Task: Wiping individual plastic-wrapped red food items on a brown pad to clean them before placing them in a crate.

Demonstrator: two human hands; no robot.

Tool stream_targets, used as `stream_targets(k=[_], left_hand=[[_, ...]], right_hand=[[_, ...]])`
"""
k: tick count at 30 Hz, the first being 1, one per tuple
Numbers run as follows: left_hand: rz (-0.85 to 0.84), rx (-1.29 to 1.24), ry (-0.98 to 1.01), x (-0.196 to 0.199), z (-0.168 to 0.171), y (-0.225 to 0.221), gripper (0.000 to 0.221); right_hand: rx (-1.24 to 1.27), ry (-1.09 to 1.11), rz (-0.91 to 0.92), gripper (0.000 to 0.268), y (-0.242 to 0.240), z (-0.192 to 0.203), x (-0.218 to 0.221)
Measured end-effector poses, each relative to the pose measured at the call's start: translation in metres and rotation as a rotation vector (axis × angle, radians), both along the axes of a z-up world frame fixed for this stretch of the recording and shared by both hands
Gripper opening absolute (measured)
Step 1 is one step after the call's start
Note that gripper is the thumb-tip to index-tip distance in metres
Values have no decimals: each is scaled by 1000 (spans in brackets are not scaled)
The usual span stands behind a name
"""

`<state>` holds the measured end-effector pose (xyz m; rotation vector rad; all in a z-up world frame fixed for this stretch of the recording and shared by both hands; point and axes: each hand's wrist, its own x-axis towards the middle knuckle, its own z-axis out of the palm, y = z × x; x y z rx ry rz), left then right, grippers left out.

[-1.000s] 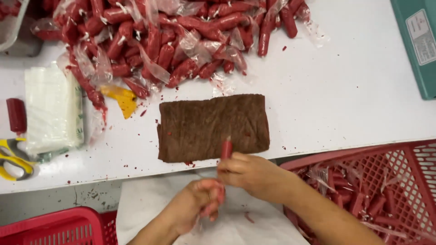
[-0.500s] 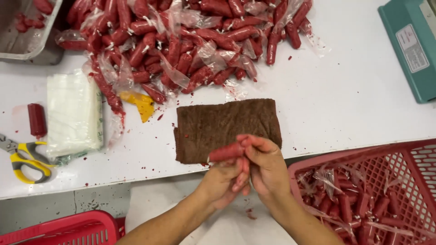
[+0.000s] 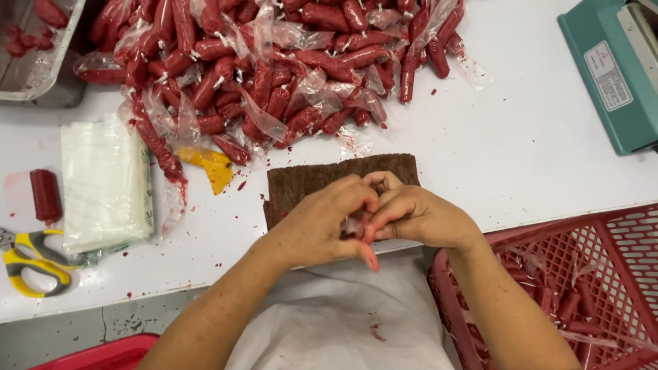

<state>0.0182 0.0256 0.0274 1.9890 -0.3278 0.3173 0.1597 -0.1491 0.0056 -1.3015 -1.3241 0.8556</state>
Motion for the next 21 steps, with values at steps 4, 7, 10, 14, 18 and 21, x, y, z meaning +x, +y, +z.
stream_targets(k=[4,7,10,14,18,21], left_hand=[[19,163,-87,7,-18,9,51],[37,241,-139,8,-45,9,47],[175,252,-188,4,-65,0,42],[309,172,-96,-13,-73,-22,46],[435,14,-222,-29,-55,-31,32],[343,201,-199,-22,-60,-19,68]], right_hand=[[-48,-189,69,13,12,7,12],[-125,-266,77,18,11,5,12],[-133,-80,-72,21,8,-20,3],[-85,287,-750,11,15,-50,-38],[51,130,-753,7,18,-56,-53],[123,46,-692,14,18,-46,-53]])
